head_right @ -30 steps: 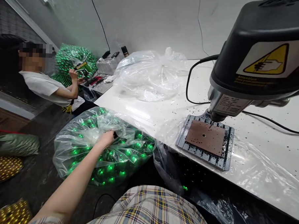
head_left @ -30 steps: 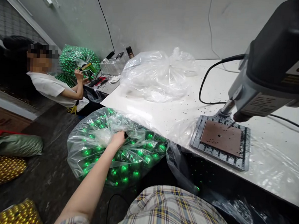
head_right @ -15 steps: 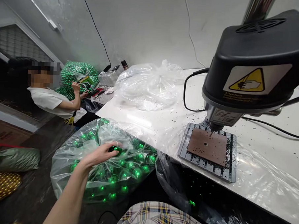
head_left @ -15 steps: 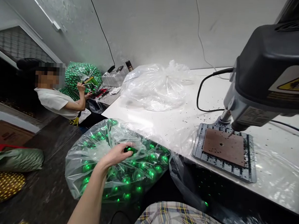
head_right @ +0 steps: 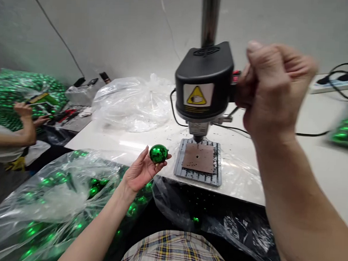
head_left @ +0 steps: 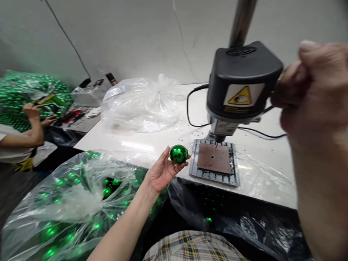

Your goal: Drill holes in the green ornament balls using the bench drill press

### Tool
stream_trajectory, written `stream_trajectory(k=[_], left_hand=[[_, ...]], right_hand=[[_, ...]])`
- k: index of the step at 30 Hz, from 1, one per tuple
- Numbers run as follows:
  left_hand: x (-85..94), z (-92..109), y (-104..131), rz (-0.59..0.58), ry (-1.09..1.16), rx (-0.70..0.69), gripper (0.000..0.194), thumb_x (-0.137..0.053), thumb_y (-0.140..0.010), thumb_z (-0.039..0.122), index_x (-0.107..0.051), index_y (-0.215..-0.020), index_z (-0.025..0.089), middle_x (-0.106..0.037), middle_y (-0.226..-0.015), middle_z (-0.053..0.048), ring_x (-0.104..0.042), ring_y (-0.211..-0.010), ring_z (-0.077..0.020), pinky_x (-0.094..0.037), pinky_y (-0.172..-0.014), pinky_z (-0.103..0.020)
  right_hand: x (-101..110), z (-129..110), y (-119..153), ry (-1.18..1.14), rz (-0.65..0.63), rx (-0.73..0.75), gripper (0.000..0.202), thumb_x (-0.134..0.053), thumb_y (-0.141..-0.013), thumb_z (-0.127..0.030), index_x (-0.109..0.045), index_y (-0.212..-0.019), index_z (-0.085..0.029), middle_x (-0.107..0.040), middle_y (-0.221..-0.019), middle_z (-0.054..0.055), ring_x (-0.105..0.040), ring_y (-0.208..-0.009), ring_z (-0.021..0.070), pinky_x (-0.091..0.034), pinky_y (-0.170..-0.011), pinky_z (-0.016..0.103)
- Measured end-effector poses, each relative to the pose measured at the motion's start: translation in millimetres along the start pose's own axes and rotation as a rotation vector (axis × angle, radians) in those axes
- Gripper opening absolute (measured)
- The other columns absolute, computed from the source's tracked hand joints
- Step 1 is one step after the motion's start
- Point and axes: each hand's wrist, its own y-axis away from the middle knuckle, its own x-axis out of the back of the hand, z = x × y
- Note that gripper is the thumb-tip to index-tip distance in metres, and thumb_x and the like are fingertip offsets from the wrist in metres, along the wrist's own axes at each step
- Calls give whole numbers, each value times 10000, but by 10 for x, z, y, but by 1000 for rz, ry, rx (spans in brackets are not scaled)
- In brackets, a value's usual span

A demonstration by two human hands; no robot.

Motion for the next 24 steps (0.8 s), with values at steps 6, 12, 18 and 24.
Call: stream_trajectory(k=[6,12,18,24], left_hand=[[-139,-287,-471,61,87,-35,272,-659,-848,234,-583,-1080,114,-696,-1065,-119,-694,-982,-208,-589,-875,-333],[-189,-410,-568,-25,-5,21,401,-680,-803,313,-581,-1166,175,-674,-1107,-96,-673,-1006,-211,-565,-847,-326],[-158,-561,-671,27,-368,-244,601,-821,-669,317,-562,-1194,184,-679,-1038,-51,-656,-915,-153,-513,-872,-299],[-110,-639,-815,6,-591,-392,610,-836,-633,314,-581,-1170,179,-670,-1114,-72,-633,-1007,-183,-479,-930,-319]], right_hand=[[-21,-6,-33,-51,-22,5,353,-601,-823,-175,-429,-514,-162,-385,-452,-25,-259,-322,40,-111,-317,241],[-2,-1,-49,-36,-39,-22,379,-598,-852,-241,-397,-538,-173,-371,-446,-37,-264,-339,42,-135,-324,243],[-9,-16,-50,-39,-55,-29,425,-643,-839,-309,-364,-548,-175,-348,-466,-37,-259,-363,50,-135,-343,257],[-7,-28,-36,43,-66,-58,424,-572,-901,-311,-323,-588,-170,-325,-489,-40,-253,-383,39,-164,-375,237]])
